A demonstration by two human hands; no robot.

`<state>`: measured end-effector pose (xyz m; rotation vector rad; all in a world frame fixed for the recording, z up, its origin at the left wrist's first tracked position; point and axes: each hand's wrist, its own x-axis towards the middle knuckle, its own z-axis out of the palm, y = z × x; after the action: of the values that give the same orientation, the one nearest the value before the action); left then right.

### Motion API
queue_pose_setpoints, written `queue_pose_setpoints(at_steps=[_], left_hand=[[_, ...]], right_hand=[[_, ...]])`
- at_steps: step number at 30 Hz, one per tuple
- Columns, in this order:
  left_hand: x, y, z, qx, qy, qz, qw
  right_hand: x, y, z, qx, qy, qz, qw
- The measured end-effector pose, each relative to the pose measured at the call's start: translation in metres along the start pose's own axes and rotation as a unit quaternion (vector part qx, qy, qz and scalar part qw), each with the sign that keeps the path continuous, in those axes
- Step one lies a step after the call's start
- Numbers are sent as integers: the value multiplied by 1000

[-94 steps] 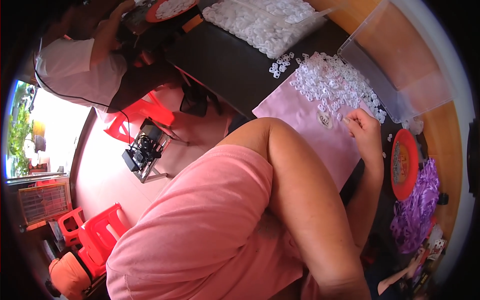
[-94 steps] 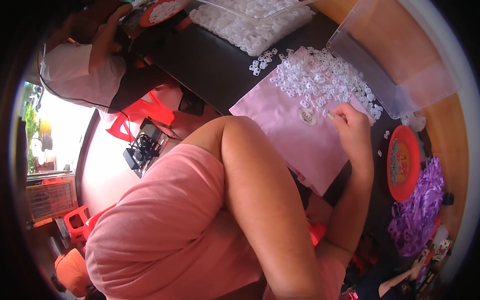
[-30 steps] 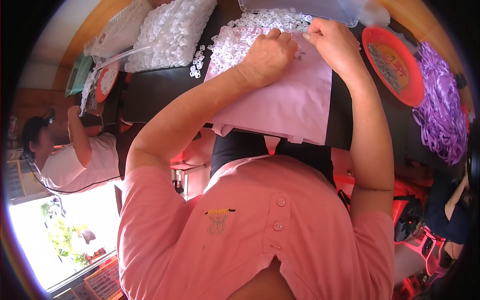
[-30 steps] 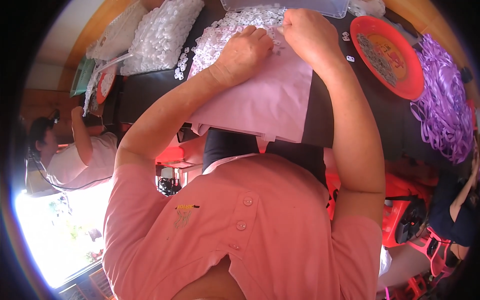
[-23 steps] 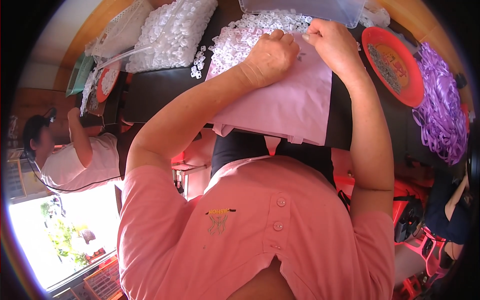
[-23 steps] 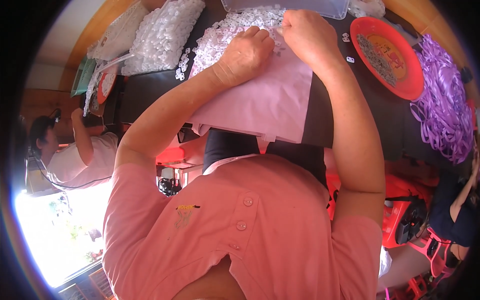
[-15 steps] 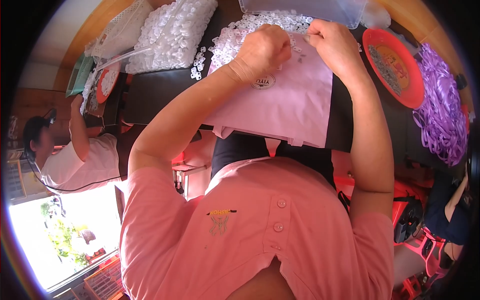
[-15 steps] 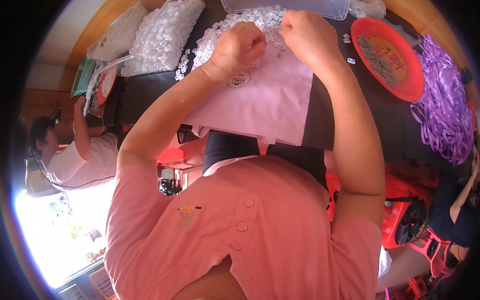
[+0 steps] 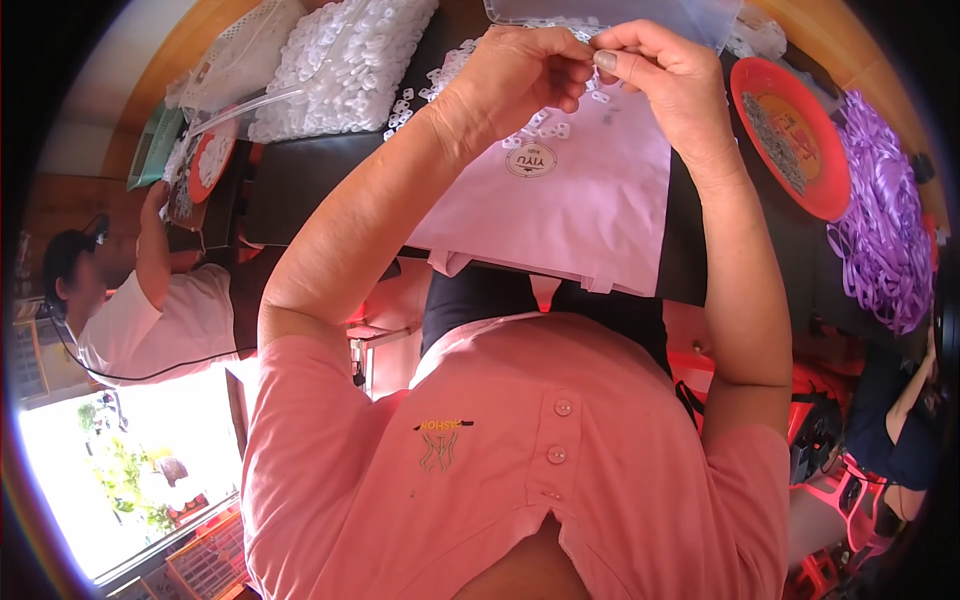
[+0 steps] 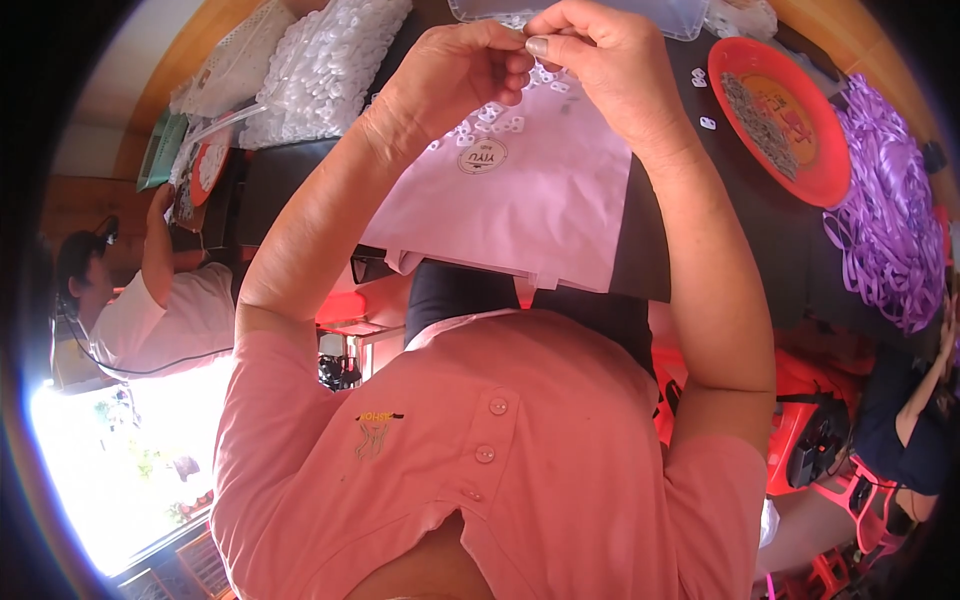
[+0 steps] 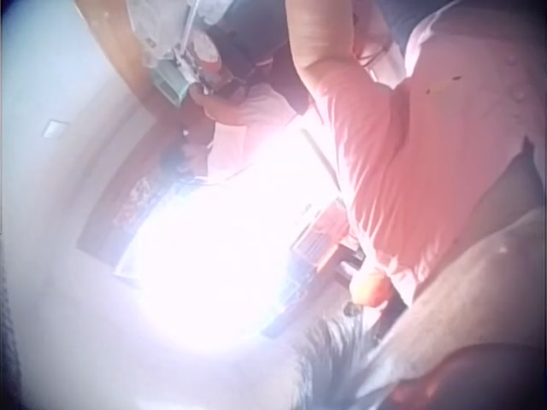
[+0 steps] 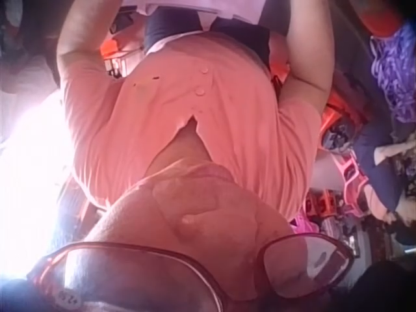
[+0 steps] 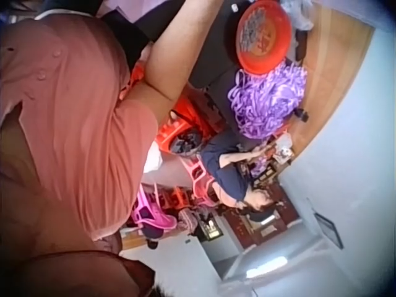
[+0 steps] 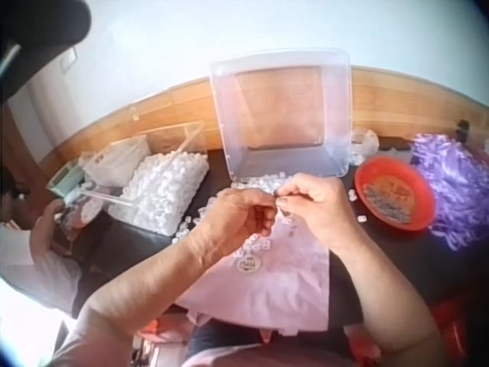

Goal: Sorting and inspecting small white plastic components from a pile on a workbench.

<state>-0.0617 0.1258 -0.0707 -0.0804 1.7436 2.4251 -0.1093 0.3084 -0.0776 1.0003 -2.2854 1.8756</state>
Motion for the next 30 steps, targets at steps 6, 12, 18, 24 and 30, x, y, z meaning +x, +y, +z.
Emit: queue_pose_setpoints(at_steps=[6, 12, 18, 24, 30], left_hand=[[20, -20, -4, 486, 77, 191, 850], [34, -42, 1, 716, -7, 341, 609], [41, -45, -2, 747, -26, 329, 577], [38, -50, 1, 761, -3, 359, 540], [36, -46, -5, 634, 39, 328, 700]], right_hand=[[6, 13, -14, -12, 52, 39, 998], [4, 4, -8, -37, 76, 80, 993], [6, 6, -9, -52, 70, 97, 991], [6, 8, -9, -92, 74, 99, 988], [6, 4, -4, -17, 82, 90, 992]])
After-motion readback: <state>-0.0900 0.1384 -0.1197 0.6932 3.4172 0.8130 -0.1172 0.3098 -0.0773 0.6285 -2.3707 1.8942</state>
